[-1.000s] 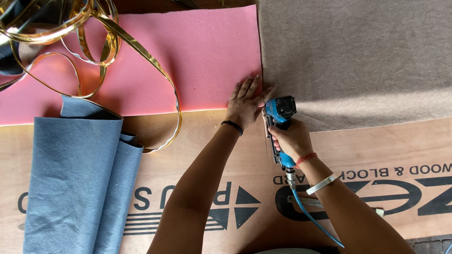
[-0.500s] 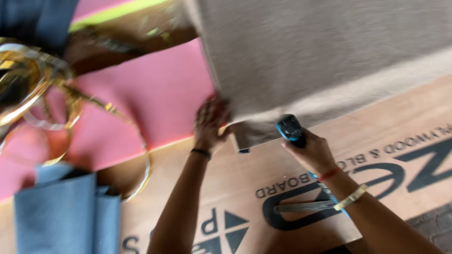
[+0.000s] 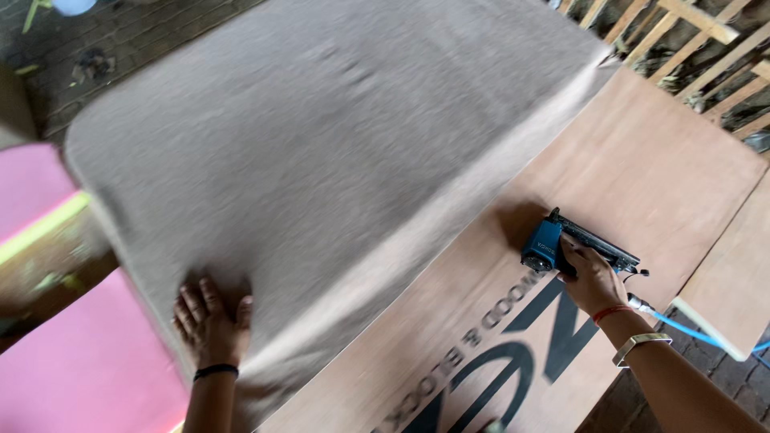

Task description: The person stretches brown fabric over a plywood panel with pink foam and staples it in place using a pneumatic nail gun. They pull the fabric taut around the edges and corners, press it flat, and staple along the sides while working on the brick floor of a workshop.

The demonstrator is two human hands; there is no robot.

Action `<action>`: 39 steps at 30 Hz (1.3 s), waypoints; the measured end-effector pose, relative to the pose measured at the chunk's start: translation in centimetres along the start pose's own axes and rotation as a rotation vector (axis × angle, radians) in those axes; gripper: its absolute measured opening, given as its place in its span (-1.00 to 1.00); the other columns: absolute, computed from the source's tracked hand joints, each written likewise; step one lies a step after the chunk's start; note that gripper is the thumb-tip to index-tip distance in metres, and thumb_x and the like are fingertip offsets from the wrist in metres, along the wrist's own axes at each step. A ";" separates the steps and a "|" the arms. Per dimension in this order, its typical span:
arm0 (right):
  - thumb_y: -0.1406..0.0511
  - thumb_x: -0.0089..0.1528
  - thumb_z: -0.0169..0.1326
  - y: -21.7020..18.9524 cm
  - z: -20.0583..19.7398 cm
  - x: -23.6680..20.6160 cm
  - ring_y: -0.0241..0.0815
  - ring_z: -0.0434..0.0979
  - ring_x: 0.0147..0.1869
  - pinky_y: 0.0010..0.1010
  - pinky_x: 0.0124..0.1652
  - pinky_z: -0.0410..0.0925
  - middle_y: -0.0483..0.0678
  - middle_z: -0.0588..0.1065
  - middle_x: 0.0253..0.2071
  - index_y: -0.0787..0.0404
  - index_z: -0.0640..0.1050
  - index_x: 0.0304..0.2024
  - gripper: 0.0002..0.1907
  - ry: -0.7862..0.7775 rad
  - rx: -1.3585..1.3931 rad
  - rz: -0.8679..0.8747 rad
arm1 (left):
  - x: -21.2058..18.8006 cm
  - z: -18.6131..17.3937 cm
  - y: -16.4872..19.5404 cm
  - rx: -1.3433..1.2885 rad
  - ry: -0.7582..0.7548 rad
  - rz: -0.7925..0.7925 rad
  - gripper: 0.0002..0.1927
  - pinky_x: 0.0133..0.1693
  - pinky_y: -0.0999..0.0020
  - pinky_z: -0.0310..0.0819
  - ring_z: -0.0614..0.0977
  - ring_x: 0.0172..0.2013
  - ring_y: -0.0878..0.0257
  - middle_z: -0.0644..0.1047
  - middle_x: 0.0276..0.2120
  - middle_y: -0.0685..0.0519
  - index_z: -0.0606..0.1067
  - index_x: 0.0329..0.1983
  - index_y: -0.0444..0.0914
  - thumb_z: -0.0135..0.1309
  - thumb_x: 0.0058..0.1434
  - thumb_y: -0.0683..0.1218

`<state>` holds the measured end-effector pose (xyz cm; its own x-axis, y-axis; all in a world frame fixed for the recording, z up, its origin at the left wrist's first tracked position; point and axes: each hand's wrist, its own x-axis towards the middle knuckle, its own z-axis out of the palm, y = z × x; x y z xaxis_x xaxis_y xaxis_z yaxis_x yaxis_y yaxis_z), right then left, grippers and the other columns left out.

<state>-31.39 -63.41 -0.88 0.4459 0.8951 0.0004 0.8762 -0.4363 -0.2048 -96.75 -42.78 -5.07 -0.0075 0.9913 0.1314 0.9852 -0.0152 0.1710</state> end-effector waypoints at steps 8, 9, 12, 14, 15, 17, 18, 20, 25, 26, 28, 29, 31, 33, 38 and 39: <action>0.08 0.13 0.29 19.7 -2.3 17.1 0.18 0.53 0.07 -0.05 -0.05 0.45 0.13 0.51 0.01 0.01 0.40 0.39 -0.22 0.082 -0.093 0.132 | 7.7 5.4 26.0 0.083 -0.076 -0.004 0.05 0.40 -0.10 -0.40 -0.17 0.48 -0.23 -0.16 0.51 -0.29 -0.11 0.57 -0.22 -0.35 0.24 0.53; 0.09 0.12 0.28 21.8 -2.6 19.1 0.19 0.53 0.07 -0.04 -0.06 0.45 0.14 0.50 0.04 0.02 0.41 0.38 -0.23 0.094 -0.100 0.122 | 9.2 6.4 29.9 0.092 -0.068 0.019 0.04 0.41 -0.11 -0.40 -0.16 0.48 -0.24 -0.16 0.52 -0.30 -0.11 0.57 -0.24 -0.35 0.25 0.52; 0.14 0.14 0.26 27.8 -3.8 22.5 0.15 0.54 0.11 -0.06 -0.01 0.45 0.07 0.52 0.09 -0.03 0.46 0.31 -0.34 0.056 -0.104 0.092 | 13.5 8.7 40.7 0.061 -0.076 0.136 0.04 0.38 -0.12 -0.40 -0.17 0.46 -0.28 -0.18 0.50 -0.34 -0.12 0.57 -0.26 -0.32 0.26 0.50; 0.20 0.15 0.23 30.6 -4.5 23.6 0.11 0.54 0.14 -0.09 0.04 0.45 0.02 0.53 0.11 -0.06 0.48 0.30 -0.37 0.052 -0.090 -0.029 | 15.0 9.9 47.0 0.049 -0.103 0.215 0.02 0.38 -0.12 -0.39 -0.17 0.46 -0.28 -0.17 0.50 -0.34 -0.11 0.56 -0.25 -0.29 0.26 0.48; 0.23 0.13 0.22 31.8 -5.2 23.9 0.10 0.54 0.15 -0.12 0.06 0.45 0.01 0.53 0.11 -0.06 0.47 0.31 -0.36 0.078 -0.079 -0.141 | 15.3 10.3 49.6 0.053 -0.118 0.245 0.00 0.39 -0.12 -0.39 -0.17 0.47 -0.27 -0.16 0.51 -0.32 -0.09 0.56 -0.24 -0.27 0.28 0.46; 0.27 0.08 0.23 32.7 -6.1 24.4 0.10 0.53 0.14 -0.13 0.07 0.44 0.04 0.52 0.12 -0.02 0.49 0.29 -0.33 0.101 -0.028 -0.249 | 16.3 11.0 54.2 0.053 -0.146 0.315 -0.04 0.40 -0.12 -0.38 -0.16 0.49 -0.24 -0.14 0.52 -0.29 -0.07 0.57 -0.22 -0.25 0.30 0.43; 0.28 0.03 0.26 32.7 -6.7 24.4 0.11 0.53 0.13 -0.13 0.05 0.43 0.06 0.51 0.11 0.02 0.51 0.26 -0.31 0.100 0.011 -0.251 | 16.9 11.3 56.4 0.045 -0.155 0.350 -0.06 0.41 -0.12 -0.38 -0.16 0.49 -0.22 -0.13 0.52 -0.27 -0.07 0.57 -0.20 -0.25 0.31 0.41; 0.31 0.01 0.26 31.5 -7.6 24.3 0.09 0.54 0.12 -0.16 0.05 0.43 0.06 0.52 0.11 0.07 0.55 0.17 -0.38 0.152 0.112 -0.244 | 18.2 11.8 60.2 0.032 -0.160 0.411 -0.10 0.42 -0.12 -0.37 -0.15 0.51 -0.19 -0.12 0.53 -0.25 -0.05 0.57 -0.18 -0.25 0.33 0.39; 0.31 0.11 0.24 22.2 -6.0 26.3 -0.02 0.57 0.17 -0.23 0.13 0.43 -0.11 0.58 0.00 0.02 0.63 -0.06 -0.69 0.195 0.223 -0.369 | 21.1 13.1 69.3 0.017 -0.204 0.529 -0.16 0.43 -0.09 -0.38 -0.16 0.50 -0.16 -0.13 0.54 -0.20 -0.06 0.57 -0.15 -0.27 0.37 0.35; 0.25 0.07 0.28 20.2 -5.0 28.1 0.07 0.48 0.17 -0.12 0.12 0.36 -0.01 0.53 0.07 0.05 0.61 0.02 -0.57 0.109 0.188 -0.388 | 21.3 13.4 70.6 0.018 -0.217 0.534 -0.16 0.42 -0.09 -0.38 -0.17 0.50 -0.15 -0.13 0.53 -0.19 -0.06 0.57 -0.14 -0.28 0.37 0.35; 0.21 0.07 0.30 17.8 -3.5 33.1 0.07 0.42 0.26 -0.12 0.15 0.32 0.02 0.48 0.17 0.01 0.58 0.10 -0.49 0.061 0.230 -0.460 | 22.0 13.5 72.4 0.024 -0.237 0.532 -0.16 0.41 -0.10 -0.39 -0.18 0.49 -0.14 -0.15 0.53 -0.18 -0.08 0.57 -0.13 -0.30 0.36 0.36; 0.17 -0.02 0.34 16.9 -2.6 35.6 0.07 0.42 0.23 -0.10 0.12 0.30 -0.02 0.51 0.11 -0.02 0.61 0.04 -0.46 0.103 0.199 -0.512 | 22.1 13.5 72.6 0.017 -0.244 0.527 -0.17 0.42 -0.10 -0.39 -0.18 0.50 -0.13 -0.15 0.53 -0.18 -0.08 0.57 -0.13 -0.30 0.37 0.35; 0.14 -0.07 0.36 16.8 -1.7 39.9 -0.01 0.45 0.19 -0.12 0.13 0.29 -0.12 0.55 0.01 -0.09 0.65 -0.11 -0.56 0.119 0.187 -0.620 | 22.2 13.4 72.7 0.002 -0.258 0.531 -0.19 0.43 -0.09 -0.38 -0.18 0.51 -0.12 -0.16 0.55 -0.17 -0.08 0.57 -0.12 -0.31 0.38 0.33; 0.16 0.03 0.34 17.4 -1.4 43.7 -0.18 0.50 0.18 -0.21 0.22 0.30 -0.26 0.57 -0.09 -0.16 0.66 -0.26 -0.79 0.068 0.221 -0.746 | 22.3 13.4 72.6 0.036 -0.286 0.511 -0.19 0.42 -0.08 -0.39 -0.19 0.50 -0.12 -0.17 0.53 -0.16 -0.09 0.57 -0.10 -0.32 0.37 0.33; 0.32 0.08 0.20 17.8 -0.9 47.1 -0.11 0.53 0.09 -0.27 0.13 0.38 -0.19 0.55 -0.15 0.06 0.60 -0.24 -0.82 0.029 0.336 -1.058 | 22.9 14.1 74.4 0.080 -0.220 0.525 -0.24 0.42 -0.11 -0.39 -0.17 0.49 -0.14 -0.14 0.53 -0.19 -0.08 0.57 -0.16 -0.35 0.42 0.28; 0.38 0.08 0.17 17.8 -0.9 47.3 -0.11 0.54 0.08 -0.30 0.14 0.40 -0.19 0.55 -0.18 0.08 0.58 -0.28 -0.84 0.041 0.330 -1.082 | 23.2 14.4 75.4 0.081 -0.197 0.548 -0.25 0.42 -0.10 -0.38 -0.16 0.50 -0.14 -0.13 0.53 -0.18 -0.08 0.58 -0.17 -0.36 0.43 0.25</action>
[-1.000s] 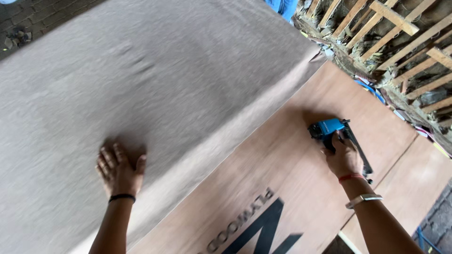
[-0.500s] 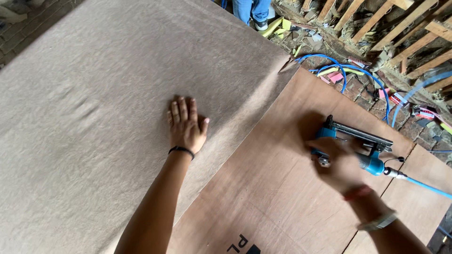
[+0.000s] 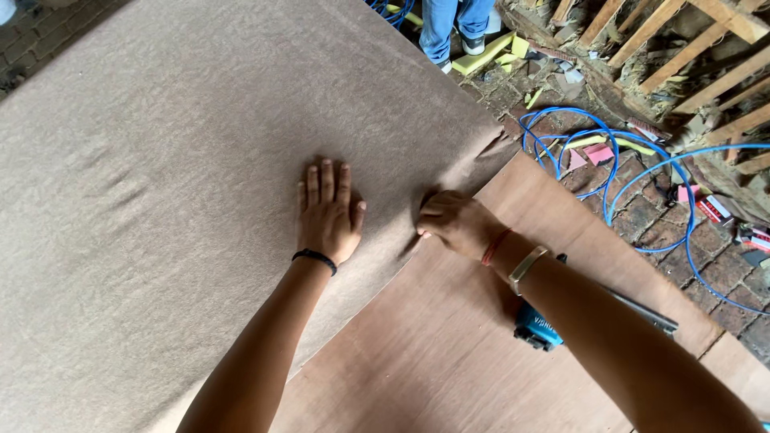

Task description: The person stretches brown fabric over a plywood panel with pink foam and staples it in place using a pneumatic nail gun. They pull the fabric taut around the edges and corners, press it flat, and staple along the sides while working on the brick floor of a workshop.

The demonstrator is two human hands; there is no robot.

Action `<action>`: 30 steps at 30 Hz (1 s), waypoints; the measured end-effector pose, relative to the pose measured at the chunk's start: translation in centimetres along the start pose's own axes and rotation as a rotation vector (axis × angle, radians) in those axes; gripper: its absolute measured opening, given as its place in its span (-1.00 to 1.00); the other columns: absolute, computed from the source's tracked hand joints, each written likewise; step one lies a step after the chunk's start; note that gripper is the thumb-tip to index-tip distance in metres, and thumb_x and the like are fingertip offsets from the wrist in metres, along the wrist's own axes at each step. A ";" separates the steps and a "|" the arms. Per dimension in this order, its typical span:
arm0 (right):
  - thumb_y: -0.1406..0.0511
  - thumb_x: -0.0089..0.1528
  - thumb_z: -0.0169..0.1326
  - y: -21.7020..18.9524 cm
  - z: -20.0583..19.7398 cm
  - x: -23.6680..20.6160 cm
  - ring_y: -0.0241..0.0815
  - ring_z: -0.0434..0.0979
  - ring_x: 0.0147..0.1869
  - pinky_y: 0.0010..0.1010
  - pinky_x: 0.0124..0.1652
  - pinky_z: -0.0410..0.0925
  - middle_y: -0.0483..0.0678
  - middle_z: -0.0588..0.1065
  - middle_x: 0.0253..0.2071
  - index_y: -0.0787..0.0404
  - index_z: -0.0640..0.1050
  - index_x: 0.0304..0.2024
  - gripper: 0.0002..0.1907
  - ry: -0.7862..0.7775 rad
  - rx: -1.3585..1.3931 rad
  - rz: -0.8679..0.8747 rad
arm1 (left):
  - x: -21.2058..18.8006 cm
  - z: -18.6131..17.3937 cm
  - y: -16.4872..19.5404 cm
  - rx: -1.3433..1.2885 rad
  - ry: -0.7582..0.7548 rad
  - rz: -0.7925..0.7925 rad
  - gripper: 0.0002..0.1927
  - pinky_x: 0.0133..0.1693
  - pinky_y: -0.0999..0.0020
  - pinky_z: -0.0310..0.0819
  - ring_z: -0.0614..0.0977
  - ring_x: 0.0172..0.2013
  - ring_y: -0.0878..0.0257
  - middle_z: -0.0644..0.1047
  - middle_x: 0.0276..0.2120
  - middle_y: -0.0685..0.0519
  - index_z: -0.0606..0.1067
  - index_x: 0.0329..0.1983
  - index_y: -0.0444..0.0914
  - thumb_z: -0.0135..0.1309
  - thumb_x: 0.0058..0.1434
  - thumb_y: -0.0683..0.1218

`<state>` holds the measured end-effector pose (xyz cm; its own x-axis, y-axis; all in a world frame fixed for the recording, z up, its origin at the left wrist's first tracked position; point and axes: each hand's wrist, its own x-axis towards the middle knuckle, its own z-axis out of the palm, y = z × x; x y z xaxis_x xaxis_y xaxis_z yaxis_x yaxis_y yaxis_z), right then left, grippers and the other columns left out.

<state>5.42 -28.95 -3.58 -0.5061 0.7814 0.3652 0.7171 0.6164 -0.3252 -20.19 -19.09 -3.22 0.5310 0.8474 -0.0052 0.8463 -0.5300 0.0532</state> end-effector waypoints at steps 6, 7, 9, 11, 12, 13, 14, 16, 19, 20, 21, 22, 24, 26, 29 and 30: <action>0.46 0.14 0.15 0.3 -1.0 -0.4 -0.06 0.54 -0.06 -0.26 -0.01 0.40 -0.09 0.52 -0.23 0.17 0.50 -0.28 -0.86 0.064 0.104 0.027 | 3.5 1.0 3.6 -0.053 0.018 0.098 -0.30 0.44 -0.07 -0.33 -0.11 0.51 -0.08 -0.09 0.55 -0.13 -0.07 0.57 -0.19 -0.38 0.46 0.19; 0.45 0.14 0.16 0.3 -1.3 -0.4 -0.04 0.53 -0.08 -0.23 -0.02 0.39 -0.07 0.51 -0.24 0.19 0.50 -0.28 -0.86 0.041 0.114 0.021 | 3.8 1.0 3.7 -0.058 0.025 0.113 -0.30 0.43 -0.07 -0.33 -0.10 0.51 -0.07 -0.09 0.54 -0.12 -0.08 0.57 -0.20 -0.38 0.46 0.19; 0.45 0.15 0.17 0.5 -1.5 -0.1 0.00 0.50 -0.10 -0.18 -0.05 0.37 -0.02 0.49 -0.27 0.22 0.49 -0.26 -0.85 -0.016 0.130 0.008 | 4.3 0.9 3.7 -0.023 -0.035 0.110 -0.29 0.43 -0.07 -0.35 -0.12 0.51 -0.07 -0.10 0.54 -0.12 -0.09 0.57 -0.19 -0.39 0.45 0.19; 0.48 0.11 0.14 0.5 -1.3 0.6 0.03 0.50 -0.08 -0.18 -0.02 0.38 0.00 0.50 -0.26 0.22 0.49 -0.25 -0.82 -0.030 0.145 0.003 | 4.8 0.4 3.5 -0.011 -0.029 0.121 -0.27 0.43 -0.07 -0.35 -0.12 0.50 -0.08 -0.11 0.53 -0.14 -0.09 0.57 -0.22 -0.39 0.45 0.21; 0.50 0.09 0.12 0.4 -1.0 1.2 0.04 0.50 -0.06 -0.18 0.00 0.39 0.01 0.50 -0.25 0.22 0.49 -0.24 -0.80 -0.029 0.150 -0.004 | 4.9 0.2 3.4 -0.010 0.005 0.144 -0.25 0.42 -0.08 -0.34 -0.12 0.49 -0.10 -0.10 0.53 -0.17 -0.08 0.56 -0.25 -0.38 0.45 0.23; 0.50 0.08 0.11 0.2 -0.7 1.7 0.05 0.51 -0.04 -0.16 0.01 0.39 0.02 0.51 -0.22 0.22 0.49 -0.24 -0.79 0.010 0.118 0.013 | 4.7 -0.1 3.2 -0.011 0.040 0.169 -0.24 0.42 -0.08 -0.34 -0.12 0.49 -0.11 -0.10 0.52 -0.19 -0.06 0.56 -0.28 -0.37 0.45 0.25; 0.50 0.08 0.11 -0.1 -0.4 2.2 0.06 0.51 -0.02 -0.15 0.02 0.38 0.03 0.52 -0.19 0.23 0.48 -0.23 -0.79 0.048 0.082 0.035 | 4.1 -0.3 2.9 -0.090 0.027 0.155 -0.23 0.43 -0.07 -0.32 -0.11 0.50 -0.10 -0.10 0.53 -0.18 -0.03 0.55 -0.26 -0.33 0.44 0.27; 0.51 0.04 0.08 -0.4 -0.3 3.1 0.08 0.52 0.01 -0.12 0.06 0.37 0.04 0.53 -0.16 0.23 0.49 -0.22 -0.75 0.072 0.046 0.030 | 1.7 -0.5 2.7 -0.263 0.010 0.088 -0.21 0.45 -0.04 -0.29 -0.10 0.52 -0.08 -0.09 0.54 -0.17 0.03 0.54 -0.24 -0.25 0.42 0.31; 0.46 0.07 0.10 -1.8 0.0 5.1 0.07 0.52 0.05 -0.10 0.11 0.35 0.01 0.55 -0.13 0.19 0.52 -0.16 -0.73 0.038 0.093 0.001 | -6.4 -0.3 0.9 -0.299 -0.034 0.079 -0.05 0.37 -0.08 -0.21 0.01 0.44 -0.11 0.07 0.46 -0.16 0.15 0.46 -0.21 0.00 0.16 0.41; 0.41 0.15 0.15 -2.8 0.2 5.7 0.05 0.52 0.06 -0.12 0.11 0.35 -0.01 0.55 -0.12 0.18 0.53 -0.13 -0.78 0.001 0.130 0.022 | -10.2 -0.2 -0.3 -0.286 0.001 0.115 0.02 0.35 -0.08 -0.16 0.09 0.39 -0.13 0.16 0.41 -0.18 0.21 0.42 -0.21 0.06 0.06 0.48; 0.30 0.09 0.22 -4.3 0.6 6.3 0.11 0.49 0.07 -0.06 0.09 0.31 0.05 0.53 -0.08 0.21 0.54 -0.09 -0.66 0.025 0.167 -0.047 | -14.1 -0.2 -1.6 -0.193 0.173 0.130 -0.12 0.37 -0.05 -0.05 0.19 0.37 -0.09 0.27 0.36 -0.14 0.30 0.35 -0.21 0.06 0.17 0.46; 0.19 0.02 0.29 -5.8 1.1 7.2 0.17 0.45 0.08 0.00 0.07 0.27 0.12 0.52 -0.04 0.24 0.55 -0.04 -0.51 0.045 0.200 -0.118 | -17.1 -0.2 -3.7 -0.095 0.346 0.142 -0.24 0.38 -0.01 0.06 0.29 0.34 -0.04 0.38 0.31 -0.09 0.38 0.27 -0.20 0.05 0.29 0.44; 0.15 0.06 0.30 -9.3 2.7 8.9 0.10 0.46 0.13 -0.03 0.12 0.28 0.07 0.52 0.02 0.21 0.55 0.01 -0.49 -0.036 0.203 -0.133 | -21.9 -0.4 -7.9 -0.080 0.055 -0.055 -0.40 0.18 -0.27 0.20 0.42 0.17 -0.08 0.49 0.15 -0.06 0.54 0.09 -0.15 0.17 0.14 0.32; 0.12 0.10 0.31 -13.2 4.9 10.9 0.05 0.47 0.16 -0.05 0.15 0.29 0.04 0.52 0.05 0.19 0.55 0.04 -0.49 -0.101 0.205 -0.149 | -25.6 -0.5 -10.9 -0.122 0.185 -0.129 -0.51 0.14 -0.03 0.38 0.49 0.12 0.01 0.52 0.05 0.02 0.56 0.08 -0.17 0.19 0.23 0.21; 0.12 0.12 0.32 -18.5 8.2 13.1 0.02 0.48 0.16 -0.06 0.16 0.29 0.02 0.53 0.05 0.20 0.56 0.03 -0.50 -0.166 0.209 -0.175 | -28.4 -0.5 -13.1 -0.150 0.295 -0.177 -0.54 0.06 0.08 0.49 0.54 0.06 0.04 0.54 -0.01 0.02 0.56 0.05 -0.22 0.24 0.19 0.12; 0.13 0.11 0.31 -20.1 9.4 13.8 0.01 0.48 0.15 -0.08 0.16 0.30 0.02 0.53 0.05 0.21 0.56 0.03 -0.50 -0.188 0.227 -0.177 | -28.8 -0.4 -13.4 -0.151 0.317 -0.182 -0.53 0.03 0.08 0.49 0.55 0.05 0.03 0.55 -0.01 0.00 0.56 0.04 -0.24 0.25 0.14 0.11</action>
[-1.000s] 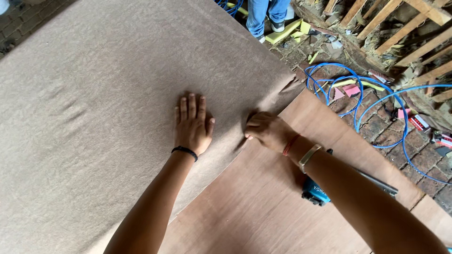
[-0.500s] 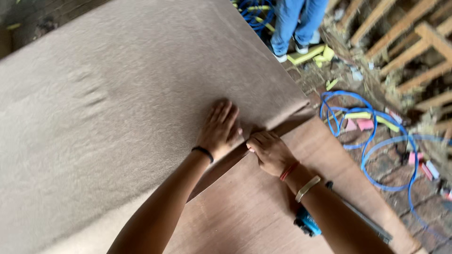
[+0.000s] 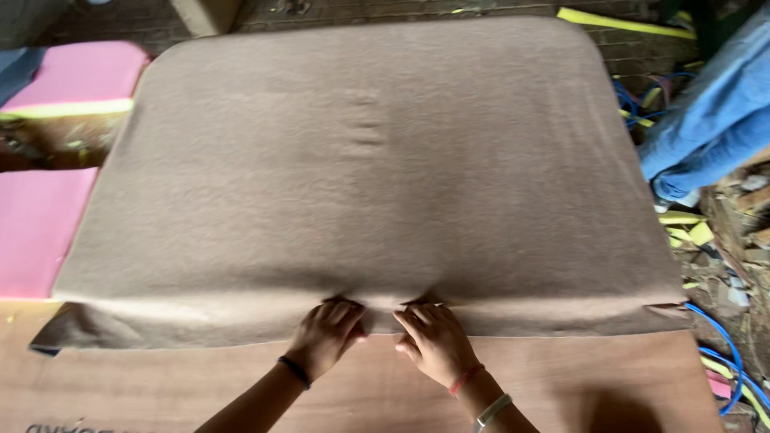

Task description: The person stretches brown fabric over a plywood panel with pink foam and staples it in place using a pneumatic nail gun. They pull the fabric taut around the edges and corners, press it flat, and staple along the sides while working on the brick floor of a workshop.

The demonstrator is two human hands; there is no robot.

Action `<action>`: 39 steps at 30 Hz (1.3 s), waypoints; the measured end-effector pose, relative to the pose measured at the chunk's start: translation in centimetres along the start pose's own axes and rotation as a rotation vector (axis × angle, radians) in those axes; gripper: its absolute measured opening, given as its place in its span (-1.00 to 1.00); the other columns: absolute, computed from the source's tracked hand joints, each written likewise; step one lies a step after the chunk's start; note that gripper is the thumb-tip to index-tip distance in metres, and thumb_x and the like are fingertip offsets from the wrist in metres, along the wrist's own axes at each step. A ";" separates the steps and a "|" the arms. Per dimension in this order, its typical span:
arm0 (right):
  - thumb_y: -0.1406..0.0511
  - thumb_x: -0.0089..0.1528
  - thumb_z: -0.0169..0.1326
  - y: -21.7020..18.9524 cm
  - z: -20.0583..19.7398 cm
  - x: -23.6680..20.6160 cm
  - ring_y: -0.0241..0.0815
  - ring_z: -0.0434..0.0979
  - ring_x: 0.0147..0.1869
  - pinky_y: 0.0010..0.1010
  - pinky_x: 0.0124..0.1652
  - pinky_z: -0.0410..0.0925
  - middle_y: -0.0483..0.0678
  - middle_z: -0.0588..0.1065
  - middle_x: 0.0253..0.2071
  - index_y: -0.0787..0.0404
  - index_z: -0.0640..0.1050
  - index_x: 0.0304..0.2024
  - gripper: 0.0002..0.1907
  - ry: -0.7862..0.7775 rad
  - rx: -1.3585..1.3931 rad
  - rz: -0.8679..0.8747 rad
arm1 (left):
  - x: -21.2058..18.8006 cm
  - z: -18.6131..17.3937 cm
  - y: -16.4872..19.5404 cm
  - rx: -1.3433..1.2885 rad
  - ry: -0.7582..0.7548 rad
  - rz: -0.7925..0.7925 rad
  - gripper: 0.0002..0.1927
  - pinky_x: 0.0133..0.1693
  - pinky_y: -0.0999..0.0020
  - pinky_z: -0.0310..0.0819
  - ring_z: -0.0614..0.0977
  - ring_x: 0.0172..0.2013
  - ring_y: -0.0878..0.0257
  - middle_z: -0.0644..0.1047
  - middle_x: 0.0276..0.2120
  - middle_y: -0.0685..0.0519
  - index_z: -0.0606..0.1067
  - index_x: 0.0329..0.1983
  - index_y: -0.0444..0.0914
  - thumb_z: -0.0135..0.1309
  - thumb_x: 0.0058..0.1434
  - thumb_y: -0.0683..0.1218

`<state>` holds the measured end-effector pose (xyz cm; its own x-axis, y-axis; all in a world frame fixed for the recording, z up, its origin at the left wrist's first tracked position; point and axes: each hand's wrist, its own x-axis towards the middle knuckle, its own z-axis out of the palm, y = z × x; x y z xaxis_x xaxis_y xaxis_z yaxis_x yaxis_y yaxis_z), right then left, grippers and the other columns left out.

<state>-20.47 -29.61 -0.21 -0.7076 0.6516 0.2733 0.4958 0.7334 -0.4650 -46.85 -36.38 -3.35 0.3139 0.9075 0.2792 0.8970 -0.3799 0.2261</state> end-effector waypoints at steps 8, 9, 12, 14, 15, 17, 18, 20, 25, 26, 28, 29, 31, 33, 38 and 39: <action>0.49 0.09 0.15 -4.6 5.1 4.5 -0.07 0.57 -0.04 -0.18 0.04 0.40 -0.08 0.58 -0.19 0.16 0.58 -0.26 -0.81 -0.004 -0.168 0.114 | -0.6 -0.3 -1.0 -0.019 0.143 -0.018 -0.67 0.01 0.10 0.55 0.59 -0.01 0.00 0.56 -0.17 -0.03 0.56 -0.14 -0.24 0.25 0.18 0.07; 0.50 0.11 0.15 -5.0 5.0 4.7 -0.06 0.57 -0.07 -0.20 0.02 0.41 -0.07 0.57 -0.22 0.17 0.57 -0.27 -0.82 0.015 -0.172 0.135 | -1.0 -0.7 -1.0 -0.025 0.116 -0.054 -0.68 -0.06 0.09 0.56 0.59 -0.06 -0.02 0.56 -0.20 -0.06 0.56 -0.17 -0.26 0.26 0.13 0.04; 0.52 0.05 0.11 -6.4 3.5 5.6 -0.05 0.57 -0.14 -0.21 -0.07 0.41 -0.04 0.56 -0.27 0.20 0.55 -0.27 -0.78 -0.019 -0.163 0.155 | -1.8 -3.0 -1.6 0.035 0.117 -0.160 -0.81 -0.16 0.17 0.58 0.62 -0.15 0.05 0.58 -0.26 0.00 0.57 -0.18 -0.21 0.18 0.14 -0.10; 0.42 0.05 0.17 -7.7 2.4 6.5 -0.01 0.56 -0.19 -0.18 -0.14 0.40 -0.01 0.56 -0.28 0.22 0.54 -0.26 -0.80 -0.083 -0.117 0.170 | -1.9 -5.0 -2.0 0.047 0.013 -0.220 -0.87 -0.18 0.20 0.58 0.63 -0.21 0.11 0.58 -0.30 0.05 0.56 -0.19 -0.18 0.11 0.22 -0.10; 0.31 0.09 0.23 -8.2 1.8 7.0 0.01 0.56 -0.22 -0.15 -0.18 0.40 0.02 0.55 -0.28 0.24 0.53 -0.25 -0.77 -0.114 -0.088 0.188 | -1.5 -5.8 -2.0 0.022 -0.096 -0.235 -0.87 -0.19 0.20 0.57 0.63 -0.25 0.12 0.57 -0.34 0.05 0.55 -0.21 -0.18 0.09 0.26 -0.04; 0.17 0.14 0.28 -8.9 1.0 8.5 0.00 0.56 -0.23 -0.15 -0.20 0.42 0.02 0.54 -0.31 0.23 0.52 -0.26 -0.69 -0.227 -0.112 0.228 | -0.1 -7.8 -2.4 -0.019 -0.305 -0.234 -0.75 -0.21 0.17 0.56 0.63 -0.28 0.12 0.57 -0.37 0.04 0.54 -0.23 -0.19 0.03 0.34 0.08; 0.13 0.16 0.26 -9.3 0.8 8.8 -0.03 0.57 -0.23 -0.17 -0.19 0.43 -0.01 0.54 -0.34 0.19 0.51 -0.27 -0.70 -0.316 -0.162 0.266 | 0.5 -8.8 -2.6 -0.045 -0.418 -0.213 -0.67 -0.21 0.14 0.55 0.63 -0.28 0.10 0.57 -0.37 0.02 0.54 -0.23 -0.19 -0.01 0.38 0.15; 0.19 0.16 0.21 -9.7 0.6 9.2 -0.07 0.59 -0.21 -0.19 -0.18 0.46 -0.06 0.55 -0.37 0.15 0.52 -0.34 -0.80 -0.356 -0.241 0.314 | 1.3 -10.3 -2.6 -0.075 -0.579 -0.203 -0.53 -0.19 0.13 0.55 0.64 -0.26 0.11 0.57 -0.36 0.01 0.54 -0.23 -0.19 -0.06 0.41 0.28; 0.42 0.06 0.14 -9.8 2.0 7.9 -0.09 0.63 -0.21 -0.21 -0.19 0.50 -0.11 0.57 -0.39 0.14 0.55 -0.48 -0.93 -0.175 -0.316 0.349 | 0.9 -10.2 -1.9 -0.056 -0.527 -0.178 -0.64 -0.13 0.15 0.55 0.65 -0.18 0.12 0.62 -0.31 0.04 0.56 -0.26 -0.19 -0.02 0.34 0.17; 0.41 0.07 0.14 -9.8 2.5 7.6 -0.09 0.63 -0.22 -0.21 -0.19 0.50 -0.10 0.57 -0.39 0.14 0.55 -0.47 -0.94 -0.191 -0.314 0.364 | 0.5 -9.4 -1.9 -0.040 -0.535 -0.190 -0.69 -0.13 0.15 0.55 0.65 -0.18 0.12 0.62 -0.30 0.04 0.56 -0.25 -0.18 -0.02 0.34 0.12; 0.41 0.09 0.14 -9.5 3.5 7.0 -0.10 0.63 -0.22 -0.21 -0.17 0.50 -0.10 0.57 -0.38 0.14 0.55 -0.47 -0.94 -0.215 -0.308 0.396 | -0.2 -7.5 -2.1 0.001 -0.551 -0.208 -0.78 -0.13 0.15 0.56 0.65 -0.18 0.12 0.61 -0.28 0.03 0.56 -0.23 -0.17 -0.02 0.34 0.02; 0.41 0.08 0.14 -9.5 3.9 6.8 -0.09 0.62 -0.21 -0.20 -0.17 0.50 -0.10 0.57 -0.38 0.13 0.55 -0.47 -0.93 -0.205 -0.313 0.406 | -0.8 -6.5 -2.3 -0.001 -0.504 -0.196 -0.82 -0.13 0.16 0.56 0.65 -0.17 0.11 0.62 -0.28 0.04 0.56 -0.25 -0.16 0.00 0.30 -0.01; 0.43 0.05 0.14 -9.4 4.7 6.4 -0.08 0.61 -0.18 -0.19 -0.18 0.49 -0.11 0.57 -0.38 0.12 0.56 -0.47 -0.92 -0.179 -0.327 0.423 | -1.9 -4.7 -2.7 -0.002 -0.405 -0.170 -0.88 -0.12 0.16 0.56 0.65 -0.15 0.11 0.62 -0.26 0.05 0.57 -0.28 -0.16 0.05 0.20 -0.07; 0.43 0.03 0.14 -9.5 5.2 6.1 -0.08 0.61 -0.18 -0.20 -0.16 0.49 -0.11 0.57 -0.38 0.12 0.56 -0.47 -0.91 -0.155 -0.325 0.420 | -2.5 -3.4 -2.7 -0.006 -0.399 -0.183 -0.89 -0.12 0.16 0.56 0.65 -0.15 0.11 0.63 -0.27 0.05 0.57 -0.27 -0.15 0.06 0.20 -0.09; 0.43 0.04 0.13 -9.7 5.8 5.8 -0.07 0.60 -0.17 -0.18 -0.14 0.48 -0.11 0.56 -0.38 0.12 0.55 -0.47 -0.91 -0.118 -0.306 0.451 | -3.1 -1.9 -2.9 -0.006 -0.427 -0.238 -0.92 -0.14 0.17 0.56 0.64 -0.17 0.11 0.62 -0.28 0.05 0.55 -0.27 -0.14 0.09 0.18 -0.10; 0.44 0.02 0.12 -9.5 5.7 5.7 -0.05 0.59 -0.17 -0.16 -0.15 0.48 -0.10 0.55 -0.38 0.12 0.55 -0.47 -0.90 -0.090 -0.301 0.444 | -3.2 -1.6 -3.0 -0.008 -0.402 -0.244 -0.93 -0.16 0.16 0.57 0.65 -0.18 0.11 0.61 -0.28 0.06 0.55 -0.29 -0.13 0.10 0.17 -0.09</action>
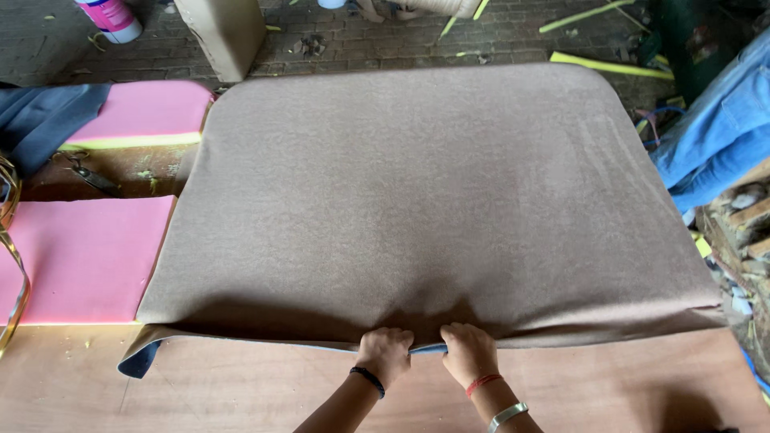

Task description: The person stretches brown fabric over a plywood panel with pink foam and staples it in place using a pneumatic nail gun. They pull the fabric taut around the edges and corners, press it flat, and staple along the sides while working on the brick floor of a workshop.

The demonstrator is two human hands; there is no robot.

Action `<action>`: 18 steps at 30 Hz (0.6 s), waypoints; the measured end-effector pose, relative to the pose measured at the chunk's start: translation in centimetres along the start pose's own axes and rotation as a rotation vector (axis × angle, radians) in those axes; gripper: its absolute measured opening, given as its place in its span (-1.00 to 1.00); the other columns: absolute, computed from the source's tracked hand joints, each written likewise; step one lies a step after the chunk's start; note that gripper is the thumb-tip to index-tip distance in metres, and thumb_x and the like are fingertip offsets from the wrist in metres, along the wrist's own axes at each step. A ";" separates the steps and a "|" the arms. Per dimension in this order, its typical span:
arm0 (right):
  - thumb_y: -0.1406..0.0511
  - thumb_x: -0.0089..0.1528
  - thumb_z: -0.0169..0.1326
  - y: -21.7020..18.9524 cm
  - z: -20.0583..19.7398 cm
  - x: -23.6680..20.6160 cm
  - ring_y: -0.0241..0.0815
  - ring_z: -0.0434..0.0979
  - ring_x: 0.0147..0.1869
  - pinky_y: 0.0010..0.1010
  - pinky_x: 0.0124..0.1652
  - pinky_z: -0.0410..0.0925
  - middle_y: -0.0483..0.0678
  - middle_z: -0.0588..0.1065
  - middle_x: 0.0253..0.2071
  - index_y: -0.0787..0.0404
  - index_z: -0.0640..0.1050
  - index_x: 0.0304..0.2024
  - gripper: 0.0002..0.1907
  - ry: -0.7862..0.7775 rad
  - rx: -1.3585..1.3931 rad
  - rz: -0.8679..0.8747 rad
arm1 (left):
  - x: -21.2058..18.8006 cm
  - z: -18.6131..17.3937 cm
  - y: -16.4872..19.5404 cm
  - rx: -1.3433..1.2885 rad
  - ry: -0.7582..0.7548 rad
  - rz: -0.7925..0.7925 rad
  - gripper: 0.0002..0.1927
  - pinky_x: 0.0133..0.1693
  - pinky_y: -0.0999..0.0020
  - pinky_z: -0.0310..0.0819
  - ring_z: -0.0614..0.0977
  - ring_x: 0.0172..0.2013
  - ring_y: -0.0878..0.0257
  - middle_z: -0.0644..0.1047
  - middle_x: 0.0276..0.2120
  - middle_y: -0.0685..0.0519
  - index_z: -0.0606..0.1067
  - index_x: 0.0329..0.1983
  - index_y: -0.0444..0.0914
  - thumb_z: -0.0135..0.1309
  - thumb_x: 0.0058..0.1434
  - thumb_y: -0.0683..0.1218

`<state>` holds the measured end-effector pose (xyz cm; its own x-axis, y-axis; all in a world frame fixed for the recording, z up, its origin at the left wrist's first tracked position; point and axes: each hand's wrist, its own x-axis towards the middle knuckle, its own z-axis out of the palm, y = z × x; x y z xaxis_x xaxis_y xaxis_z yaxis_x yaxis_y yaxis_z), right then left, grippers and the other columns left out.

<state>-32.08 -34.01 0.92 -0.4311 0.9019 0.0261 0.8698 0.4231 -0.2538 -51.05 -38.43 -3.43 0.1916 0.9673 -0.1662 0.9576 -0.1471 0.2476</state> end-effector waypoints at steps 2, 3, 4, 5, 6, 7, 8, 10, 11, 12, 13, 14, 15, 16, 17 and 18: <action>0.44 -0.02 0.13 0.4 0.2 -0.2 -0.01 0.57 -0.17 -0.12 -0.18 0.46 -0.08 0.55 -0.36 0.12 0.55 -0.46 -0.89 0.043 0.030 -0.042 | 0.0 0.8 -0.2 -0.005 0.011 -0.019 -0.88 -0.22 0.11 0.59 0.65 -0.20 0.10 0.61 -0.29 0.05 0.55 -0.30 -0.11 0.16 0.08 -0.06; 0.43 -0.03 0.13 0.7 0.4 -0.3 0.02 0.56 -0.18 -0.09 -0.20 0.45 -0.06 0.55 -0.35 0.13 0.55 -0.44 -0.87 0.057 0.047 -0.079 | 0.2 1.2 -0.3 -0.008 -0.004 -0.031 -0.81 -0.26 0.07 0.60 0.65 -0.22 0.08 0.60 -0.29 0.04 0.55 -0.30 -0.11 0.22 0.00 -0.04; 0.44 -0.04 0.14 1.0 0.6 -0.5 0.02 0.56 -0.17 -0.10 -0.20 0.45 -0.06 0.54 -0.35 0.14 0.54 -0.45 -0.88 0.073 0.058 -0.107 | 0.3 1.5 -0.3 0.001 0.031 -0.016 -0.83 -0.30 0.06 0.59 0.65 -0.23 0.09 0.61 -0.31 0.05 0.55 -0.31 -0.10 0.21 0.02 -0.03; 0.44 -0.04 0.15 1.2 0.9 -0.6 0.01 0.56 -0.16 -0.11 -0.19 0.45 -0.06 0.54 -0.35 0.15 0.53 -0.46 -0.88 0.087 0.075 -0.139 | 0.4 1.8 -0.3 0.011 0.064 -0.008 -0.86 -0.34 0.05 0.59 0.65 -0.25 0.09 0.61 -0.32 0.07 0.55 -0.32 -0.09 0.21 0.04 -0.03; 0.43 -0.05 0.18 1.2 1.2 -0.7 0.01 0.56 -0.20 -0.12 -0.19 0.45 -0.05 0.53 -0.37 0.16 0.54 -0.45 -0.87 0.106 0.060 -0.140 | 0.4 1.9 -0.2 0.012 0.045 -0.019 -0.87 -0.34 0.06 0.60 0.65 -0.25 0.10 0.61 -0.32 0.07 0.55 -0.32 -0.09 0.20 0.05 -0.04; 0.41 -0.07 0.21 1.3 1.6 -0.9 0.00 0.56 -0.23 -0.13 -0.20 0.45 -0.05 0.53 -0.38 0.17 0.55 -0.44 -0.85 0.125 0.039 -0.148 | 0.5 1.8 -0.1 0.007 0.033 -0.033 -0.88 -0.33 0.08 0.60 0.66 -0.25 0.10 0.61 -0.33 0.07 0.55 -0.32 -0.09 0.18 0.06 -0.06; 0.43 -0.04 0.19 1.2 2.0 -1.0 -0.04 0.56 -0.24 -0.19 -0.20 0.46 -0.08 0.54 -0.38 0.15 0.56 -0.45 -0.87 0.121 0.018 -0.115 | 0.4 1.5 0.0 -0.001 0.023 -0.017 -0.90 -0.31 0.10 0.60 0.66 -0.25 0.11 0.61 -0.33 0.07 0.55 -0.33 -0.10 0.17 0.07 -0.07; 0.46 -0.03 0.19 1.0 2.6 -1.3 -0.08 0.57 -0.26 -0.24 -0.21 0.46 -0.11 0.53 -0.41 0.14 0.56 -0.48 -0.87 0.142 -0.004 -0.078 | 0.4 -0.2 0.0 0.014 -0.064 0.032 -0.88 -0.25 0.13 0.59 0.66 -0.23 0.10 0.62 -0.32 0.06 0.56 -0.30 -0.12 0.17 0.08 -0.07; 0.45 -0.05 0.20 0.9 2.8 -1.4 -0.07 0.56 -0.27 -0.24 -0.22 0.46 -0.11 0.53 -0.42 0.14 0.56 -0.50 -0.88 0.161 -0.001 -0.075 | 0.6 -1.4 -0.3 0.035 -0.146 0.062 -0.85 -0.22 0.12 0.58 0.67 -0.22 0.09 0.63 -0.31 0.05 0.56 -0.27 -0.12 0.18 0.09 -0.06; 0.45 -0.07 0.20 0.7 2.9 -1.7 -0.07 0.56 -0.28 -0.23 -0.23 0.45 -0.11 0.52 -0.44 0.14 0.56 -0.52 -0.88 0.175 -0.003 -0.067 | 0.9 -2.7 -0.3 0.048 -0.231 0.096 -0.82 -0.18 0.12 0.57 0.67 -0.20 0.08 0.64 -0.29 0.04 0.56 -0.23 -0.13 0.19 0.09 -0.06; 0.46 -0.07 0.20 0.7 2.9 -1.8 -0.08 0.56 -0.27 -0.24 -0.22 0.45 -0.11 0.52 -0.44 0.14 0.55 -0.52 -0.88 0.174 0.004 -0.065 | 1.0 -4.1 -0.8 -0.106 -0.320 0.117 -0.70 -0.17 0.09 0.56 0.66 -0.21 0.07 0.63 -0.29 0.02 0.55 -0.18 -0.15 0.20 0.14 0.11; 0.47 -0.06 0.20 0.7 2.8 -1.9 -0.09 0.56 -0.27 -0.25 -0.21 0.45 -0.11 0.52 -0.43 0.15 0.55 -0.53 -0.87 0.182 0.012 -0.056 | 1.3 -5.7 -1.9 -0.253 -0.407 0.146 -0.54 -0.16 0.06 0.54 0.65 -0.21 0.06 0.62 -0.28 0.00 0.53 -0.13 -0.16 0.20 0.18 0.28; 0.47 -0.06 0.19 0.7 2.7 -2.1 -0.10 0.56 -0.26 -0.26 -0.21 0.46 -0.12 0.52 -0.42 0.15 0.54 -0.53 -0.86 0.192 0.019 -0.047 | 2.4 -6.8 -2.4 -0.329 -0.353 0.098 -0.53 -0.08 0.09 0.58 0.68 -0.16 0.10 0.65 -0.24 0.01 0.54 -0.09 -0.13 0.09 0.22 0.31; 0.48 -0.07 0.20 0.7 2.6 -2.1 -0.09 0.55 -0.27 -0.26 -0.21 0.45 -0.11 0.52 -0.42 0.15 0.54 -0.52 -0.85 0.203 0.024 -0.066 | 3.5 -7.7 -2.8 -0.401 -0.303 0.043 -0.51 0.01 0.11 0.63 0.71 -0.11 0.14 0.67 -0.19 0.03 0.54 -0.05 -0.10 -0.03 0.26 0.33; 0.48 -0.09 0.20 0.6 2.5 -2.3 -0.08 0.55 -0.28 -0.25 -0.22 0.44 -0.11 0.52 -0.43 0.15 0.55 -0.51 -0.84 0.219 0.038 -0.076 | 5.6 -8.2 -2.8 -0.308 -0.128 0.139 -0.47 0.15 -0.04 0.39 0.55 0.09 0.05 0.56 0.05 -0.02 0.48 0.11 -0.12 -0.05 0.30 0.32; 0.49 -0.11 0.20 0.6 2.4 -2.4 -0.07 0.54 -0.29 -0.24 -0.22 0.44 -0.10 0.51 -0.43 0.15 0.55 -0.50 -0.82 0.242 0.045 -0.079 | 7.7 -8.4 -2.3 -0.213 0.048 0.251 -0.42 0.30 -0.18 0.14 0.39 0.30 -0.03 0.44 0.29 -0.07 0.43 0.26 -0.13 -0.06 0.34 0.30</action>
<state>-31.14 -36.11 -1.61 -0.4228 0.8629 0.2768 0.8218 0.4939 -0.2842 -53.61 -28.93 2.69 0.4006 0.9157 -0.0303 0.8141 -0.3406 0.4703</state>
